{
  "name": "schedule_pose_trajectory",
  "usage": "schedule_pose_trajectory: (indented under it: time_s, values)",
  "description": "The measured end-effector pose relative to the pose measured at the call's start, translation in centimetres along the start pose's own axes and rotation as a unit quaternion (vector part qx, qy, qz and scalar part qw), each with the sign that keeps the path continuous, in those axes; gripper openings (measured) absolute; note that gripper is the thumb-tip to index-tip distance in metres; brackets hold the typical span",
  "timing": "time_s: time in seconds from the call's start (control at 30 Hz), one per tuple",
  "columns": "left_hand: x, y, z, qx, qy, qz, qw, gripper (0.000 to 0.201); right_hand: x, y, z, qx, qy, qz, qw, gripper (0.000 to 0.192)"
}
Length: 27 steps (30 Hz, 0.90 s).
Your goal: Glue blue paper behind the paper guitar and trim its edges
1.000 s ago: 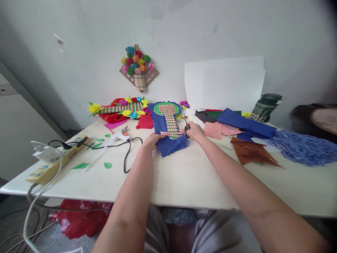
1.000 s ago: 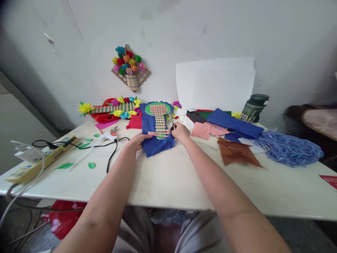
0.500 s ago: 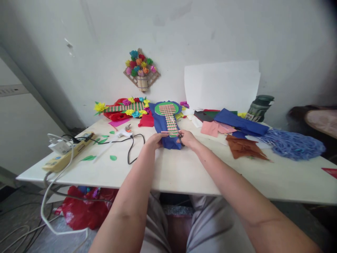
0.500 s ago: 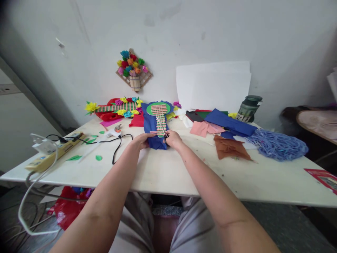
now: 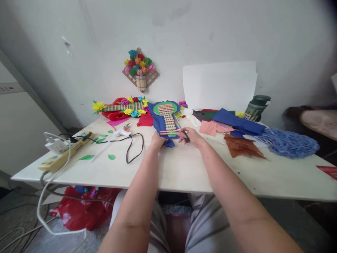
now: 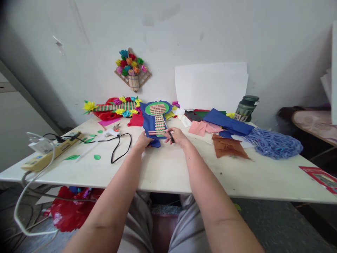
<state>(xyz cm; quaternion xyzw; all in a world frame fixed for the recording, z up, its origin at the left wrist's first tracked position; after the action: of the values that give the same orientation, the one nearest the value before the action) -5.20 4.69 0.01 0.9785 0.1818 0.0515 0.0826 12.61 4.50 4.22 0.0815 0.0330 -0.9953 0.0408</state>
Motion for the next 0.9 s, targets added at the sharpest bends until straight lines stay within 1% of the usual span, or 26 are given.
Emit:
schedule_pose_trajectory:
  time_s: [0.03, 0.07, 0.1, 0.17, 0.23, 0.33, 0.43, 0.53, 0.57, 0.63, 0.77, 0.83, 0.9]
  values:
    - [-0.6, 0.1, -0.4, 0.030, -0.033, -0.036, 0.998, 0.085, -0.5, 0.0, -0.1, 0.004, 0.023, 0.004, 1.000, 0.031]
    - [-1.1, 0.4, -0.9, 0.055, -0.058, -0.060, 0.995, 0.096, -0.8, 0.1, -0.1, 0.008, 0.041, 0.019, 0.999, 0.031]
    - [-1.3, 0.6, -1.2, 0.073, -0.073, -0.067, 0.992, 0.104, -1.0, 0.2, -0.3, 0.015, 0.057, 0.040, 0.997, 0.031]
    - [-1.4, 1.1, -1.6, 0.084, -0.079, -0.043, 0.992, 0.111, -1.1, 0.5, -0.6, 0.029, 0.085, 0.087, 0.992, 0.032]
    - [-1.4, 1.5, -1.9, 0.084, -0.078, -0.011, 0.993, 0.106, -1.1, 0.8, -1.0, 0.044, 0.118, 0.130, 0.983, 0.034]
    - [-1.4, 1.9, -2.2, 0.081, -0.082, 0.025, 0.993, 0.088, -1.0, 1.1, -1.6, 0.067, 0.169, 0.190, 0.965, 0.039]
    - [-1.3, 1.9, -2.4, 0.083, -0.153, 0.038, 0.984, 0.063, -0.9, 1.3, -2.0, 0.077, 0.191, 0.245, 0.947, 0.046]
    - [-1.3, 1.7, -2.1, 0.066, -0.241, 0.037, 0.968, 0.042, -0.9, 1.3, -2.2, 0.081, 0.202, 0.282, 0.934, 0.053]
    - [-1.4, 1.7, -2.1, 0.058, -0.257, 0.035, 0.964, 0.039, -0.9, 1.4, -2.3, 0.084, 0.204, 0.289, 0.932, 0.055]
    - [-1.5, 1.6, -2.0, 0.049, -0.265, 0.034, 0.962, 0.041, -0.9, 1.4, -2.2, 0.086, 0.200, 0.297, 0.930, 0.057]
    - [-1.5, 1.8, -2.2, 0.037, -0.220, 0.052, 0.973, 0.050, -0.6, 1.7, -2.0, 0.093, 0.191, 0.307, 0.928, 0.059]
    - [-1.6, 2.0, -2.2, 0.024, -0.193, 0.051, 0.980, 0.048, -0.3, 1.8, -2.0, 0.096, 0.189, 0.308, 0.927, 0.060]
    - [-1.6, 2.1, -2.2, 0.013, -0.177, 0.048, 0.983, 0.042, 0.1, 1.7, -2.0, 0.097, 0.186, 0.307, 0.928, 0.060]
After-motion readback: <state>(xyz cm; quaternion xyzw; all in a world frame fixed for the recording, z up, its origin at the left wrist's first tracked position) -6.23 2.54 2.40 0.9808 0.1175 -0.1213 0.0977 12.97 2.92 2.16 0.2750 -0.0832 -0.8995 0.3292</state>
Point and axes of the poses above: each hand's wrist, its own y-axis away from the middle knuckle, its own x-axis out of the palm, z = x × y, the point moved 6 cm from there along -y, towards the middle knuckle, and after that the axes turned 11 degrees about -z, right-handed, at the moved point
